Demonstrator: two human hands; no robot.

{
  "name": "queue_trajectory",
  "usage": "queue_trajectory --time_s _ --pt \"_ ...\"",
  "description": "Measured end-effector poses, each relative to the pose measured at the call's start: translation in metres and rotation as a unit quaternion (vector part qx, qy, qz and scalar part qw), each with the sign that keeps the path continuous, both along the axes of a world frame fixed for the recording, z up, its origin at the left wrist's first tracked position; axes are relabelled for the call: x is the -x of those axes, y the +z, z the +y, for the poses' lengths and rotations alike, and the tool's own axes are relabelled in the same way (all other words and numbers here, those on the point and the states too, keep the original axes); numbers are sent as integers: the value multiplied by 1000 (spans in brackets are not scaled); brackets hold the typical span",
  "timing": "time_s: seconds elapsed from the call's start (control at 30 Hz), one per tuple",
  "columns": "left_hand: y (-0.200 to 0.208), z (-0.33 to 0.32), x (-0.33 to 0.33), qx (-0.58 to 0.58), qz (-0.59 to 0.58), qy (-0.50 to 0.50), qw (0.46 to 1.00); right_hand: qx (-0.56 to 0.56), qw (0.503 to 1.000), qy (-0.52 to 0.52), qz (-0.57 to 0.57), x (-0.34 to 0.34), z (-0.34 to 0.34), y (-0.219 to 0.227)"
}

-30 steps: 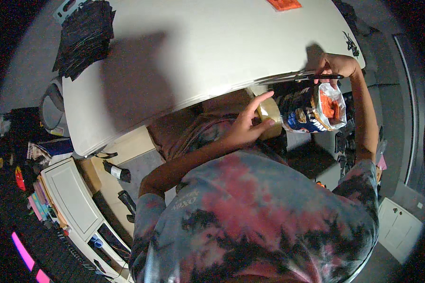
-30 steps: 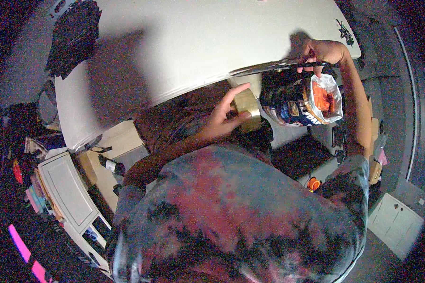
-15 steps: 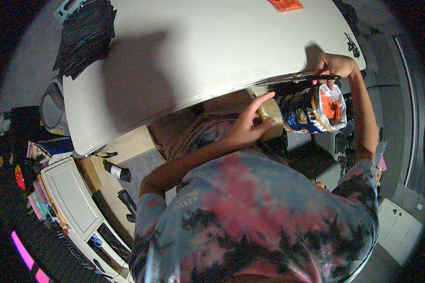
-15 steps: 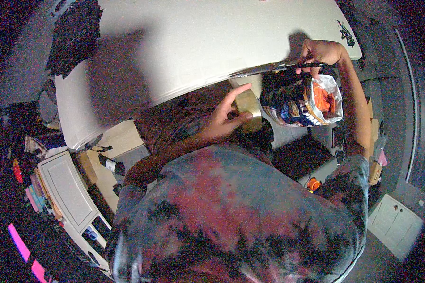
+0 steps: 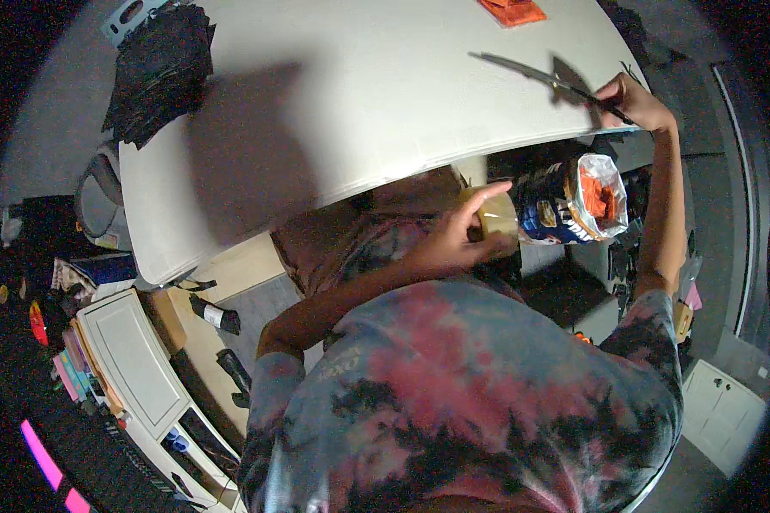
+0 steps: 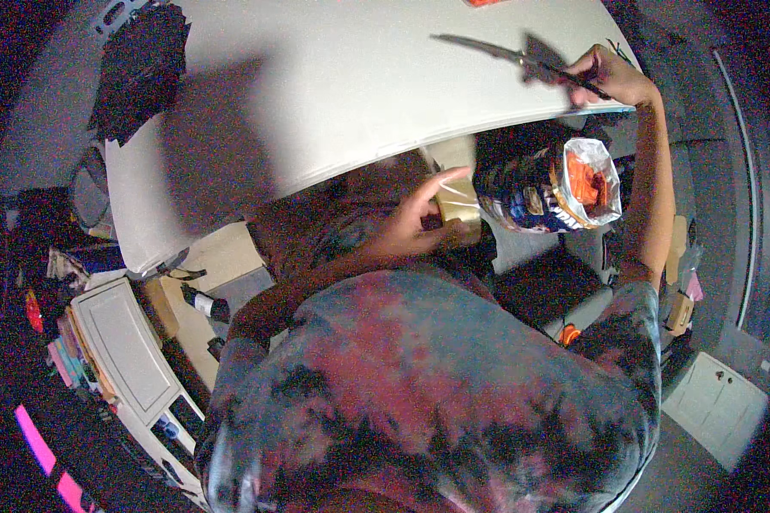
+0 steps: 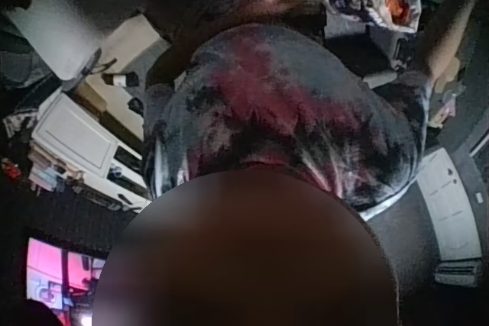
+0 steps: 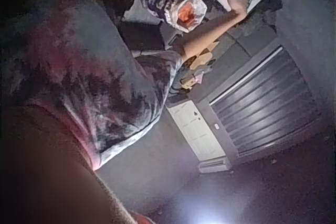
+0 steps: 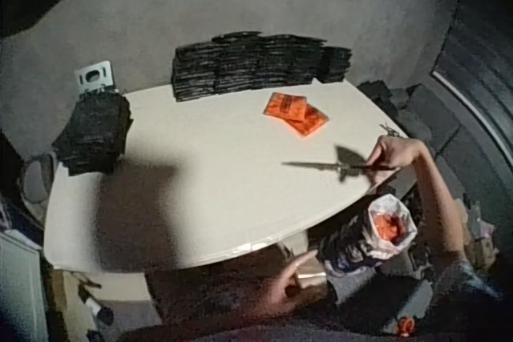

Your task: The recorder is using tape and scissors to seal or prepare packages or bags on a table.

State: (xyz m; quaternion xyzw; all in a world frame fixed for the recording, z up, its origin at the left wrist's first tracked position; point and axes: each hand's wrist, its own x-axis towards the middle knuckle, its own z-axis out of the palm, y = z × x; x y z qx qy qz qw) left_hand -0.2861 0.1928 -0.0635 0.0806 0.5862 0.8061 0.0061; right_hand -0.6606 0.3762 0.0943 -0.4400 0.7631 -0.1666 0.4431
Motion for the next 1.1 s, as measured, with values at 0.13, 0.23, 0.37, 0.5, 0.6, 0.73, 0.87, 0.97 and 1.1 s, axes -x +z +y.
queue_trajectory --time_s 0.13,0.23,0.37,0.5,0.6,0.73,0.87,0.97,1.1 --pt "20 10 18 19 -12 -27 999 -43 984 -11 171 1 -24 -8" --pt "21 33 38 -33 53 -32 998 67 948 0 312 24 -26 -47" --pt "16 43 52 -68 41 -39 996 209 836 20 507 21 -36 -66" --pt "3 40 58 -61 24 -14 998 220 863 -104 443 -22 -29 -63" --pt "6 37 54 -26 17 -4 1000 226 930 -152 248 -84 -25 -54" --pt "9 39 52 -26 -6 -18 999 189 956 -223 31 -145 -18 -50" --pt "10 39 52 5 25 8 1000 134 959 -248 -42 -153 -14 -55" --pt "10 40 52 -23 4 -6 1000 176 957 -227 -38 -159 -17 -53" --pt "7 45 49 -31 -9 14 999 253 943 -211 48 -171 -23 -43"
